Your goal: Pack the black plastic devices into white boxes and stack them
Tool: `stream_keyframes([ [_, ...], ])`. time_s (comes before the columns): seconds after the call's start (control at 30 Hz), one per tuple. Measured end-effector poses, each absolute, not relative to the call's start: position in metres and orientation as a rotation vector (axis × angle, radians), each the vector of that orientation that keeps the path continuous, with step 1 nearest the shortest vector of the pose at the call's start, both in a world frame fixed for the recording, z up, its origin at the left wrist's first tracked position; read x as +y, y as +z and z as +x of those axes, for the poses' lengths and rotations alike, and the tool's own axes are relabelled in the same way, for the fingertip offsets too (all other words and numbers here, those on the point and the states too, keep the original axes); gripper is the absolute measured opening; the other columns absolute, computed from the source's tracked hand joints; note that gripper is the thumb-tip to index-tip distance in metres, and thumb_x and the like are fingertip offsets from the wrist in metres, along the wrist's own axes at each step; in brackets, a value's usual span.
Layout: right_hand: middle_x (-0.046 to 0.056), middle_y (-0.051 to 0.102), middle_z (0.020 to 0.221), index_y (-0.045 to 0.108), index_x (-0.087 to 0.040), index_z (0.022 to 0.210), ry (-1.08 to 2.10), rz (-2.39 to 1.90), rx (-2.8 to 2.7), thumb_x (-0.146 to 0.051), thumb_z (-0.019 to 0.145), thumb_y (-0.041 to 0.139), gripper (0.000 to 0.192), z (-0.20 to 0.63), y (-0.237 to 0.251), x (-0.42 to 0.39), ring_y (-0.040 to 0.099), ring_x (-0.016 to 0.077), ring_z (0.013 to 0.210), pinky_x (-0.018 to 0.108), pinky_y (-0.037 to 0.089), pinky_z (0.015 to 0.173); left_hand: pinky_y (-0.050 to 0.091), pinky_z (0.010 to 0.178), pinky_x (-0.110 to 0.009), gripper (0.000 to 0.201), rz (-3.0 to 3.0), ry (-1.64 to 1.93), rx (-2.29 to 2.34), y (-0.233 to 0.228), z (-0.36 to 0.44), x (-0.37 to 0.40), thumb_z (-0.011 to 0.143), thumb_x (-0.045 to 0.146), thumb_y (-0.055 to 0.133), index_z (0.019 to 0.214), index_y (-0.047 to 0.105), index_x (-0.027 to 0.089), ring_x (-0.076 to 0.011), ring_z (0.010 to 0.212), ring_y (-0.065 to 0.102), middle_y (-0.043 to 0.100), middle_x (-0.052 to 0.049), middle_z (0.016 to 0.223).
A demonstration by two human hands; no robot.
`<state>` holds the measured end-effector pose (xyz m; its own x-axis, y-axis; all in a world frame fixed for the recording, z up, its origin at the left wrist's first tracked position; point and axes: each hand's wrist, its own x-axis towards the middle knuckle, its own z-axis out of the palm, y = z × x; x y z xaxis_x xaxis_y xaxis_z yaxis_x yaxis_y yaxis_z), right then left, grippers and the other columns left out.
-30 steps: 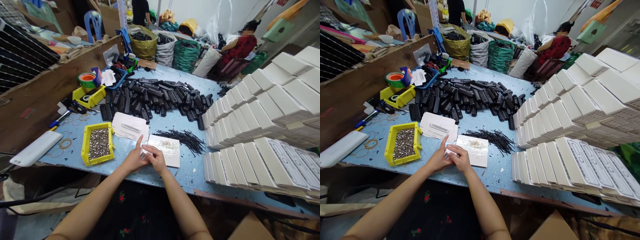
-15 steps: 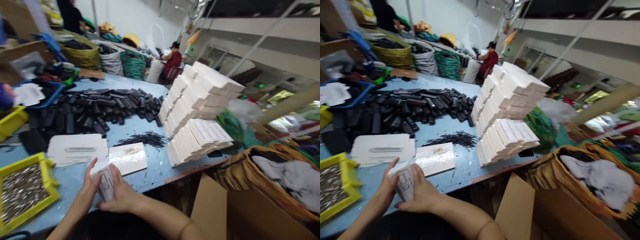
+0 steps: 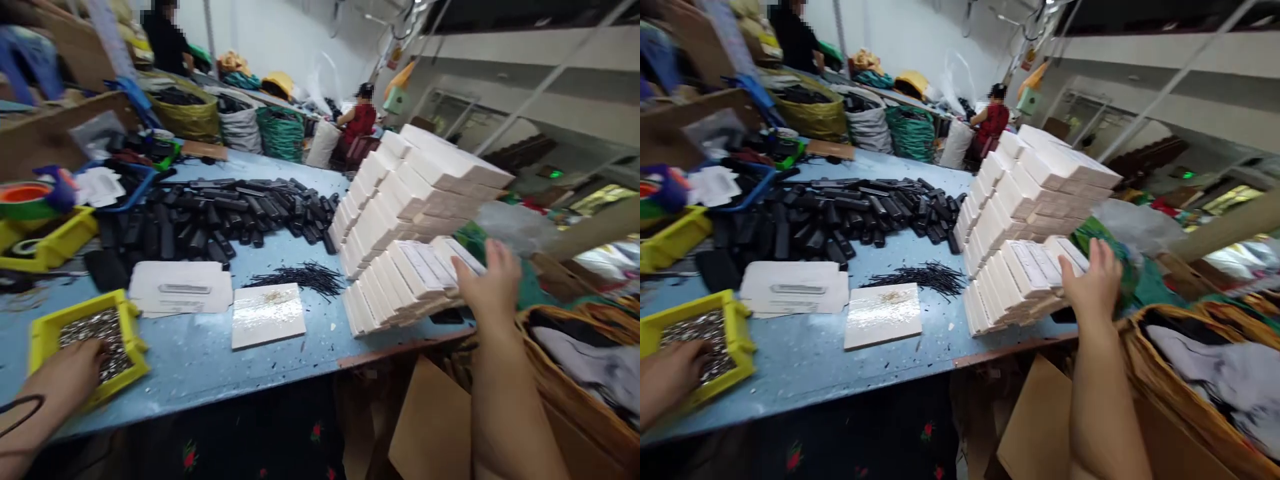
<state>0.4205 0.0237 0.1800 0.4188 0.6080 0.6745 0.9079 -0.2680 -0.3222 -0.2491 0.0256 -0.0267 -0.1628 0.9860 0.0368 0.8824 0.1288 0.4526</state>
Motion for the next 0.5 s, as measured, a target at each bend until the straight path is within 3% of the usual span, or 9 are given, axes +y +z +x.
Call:
stream_keyframes([
  [0.07,0.014,0.057,0.12,0.061,-0.013,0.115,-0.62,-1.507,-1.414,-0.03,0.077,0.062,0.041,0.358,0.145,0.033,0.052,0.0178,0.119,0.038,0.039,0.11,0.047,0.069,-0.037,0.032,1.815,0.43,2.164,-0.025,-0.249,0.023,0.069,0.046,0.036,0.055,0.055,0.024,-0.0242,0.065,0.059,0.064,-0.004,0.06],
  [0.17,0.004,0.063,0.096,0.063,-0.019,0.103,0.064,-1.103,-1.906,-0.028,0.085,0.053,0.022,0.237,0.081,0.071,0.061,0.0067,0.09,0.021,0.052,0.084,0.05,0.077,-0.036,0.039,1.82,0.586,2.197,-0.02,-0.243,0.017,0.069,0.054,0.039,0.066,0.065,0.025,-0.0242,0.081,0.064,0.071,-0.002,0.081],
  [0.2,0.003,0.064,0.094,0.065,-0.019,0.102,0.251,-1.121,-2.024,-0.031,0.083,0.057,0.024,0.195,0.061,0.092,0.061,0.0053,0.082,0.019,0.052,0.078,0.05,0.079,-0.035,0.039,1.798,0.666,2.219,-0.018,-0.24,0.015,0.068,0.055,0.041,0.069,0.067,0.026,-0.0239,0.083,0.064,0.072,-0.001,0.084],
  [0.27,0.002,0.064,0.105,0.063,-0.02,0.111,0.96,-1.508,-1.924,-0.031,0.082,0.058,0.031,0.12,0.028,0.14,0.061,0.0041,0.087,0.017,0.051,0.085,0.052,0.079,-0.034,0.038,1.71,0.807,2.26,-0.015,-0.233,0.008,0.068,0.056,0.047,0.075,0.07,0.027,-0.023,0.082,0.066,0.073,0.0,0.087],
  [0.37,0.008,0.061,0.113,0.053,-0.015,0.124,1.137,-1.745,-1.728,-0.036,0.087,0.05,0.042,0.037,-0.002,0.203,0.061,0.009,0.098,0.024,0.048,0.094,0.054,0.076,-0.033,0.039,1.478,1.003,2.223,-0.013,-0.218,-0.004,0.069,0.057,0.056,0.084,0.072,0.026,-0.0224,0.077,0.067,0.074,-0.001,0.088],
  [0.5,0.011,0.061,0.11,0.049,-0.012,0.123,1.227,-1.835,-1.665,-0.029,0.069,0.072,0.061,0.002,-0.022,0.236,0.059,0.0155,0.104,0.029,0.045,0.098,0.057,0.075,-0.033,0.048,1.039,1.266,1.986,-0.014,-0.193,-0.018,0.064,0.06,0.067,0.089,0.071,0.019,-0.0234,0.081,0.069,0.074,-0.008,0.091],
])
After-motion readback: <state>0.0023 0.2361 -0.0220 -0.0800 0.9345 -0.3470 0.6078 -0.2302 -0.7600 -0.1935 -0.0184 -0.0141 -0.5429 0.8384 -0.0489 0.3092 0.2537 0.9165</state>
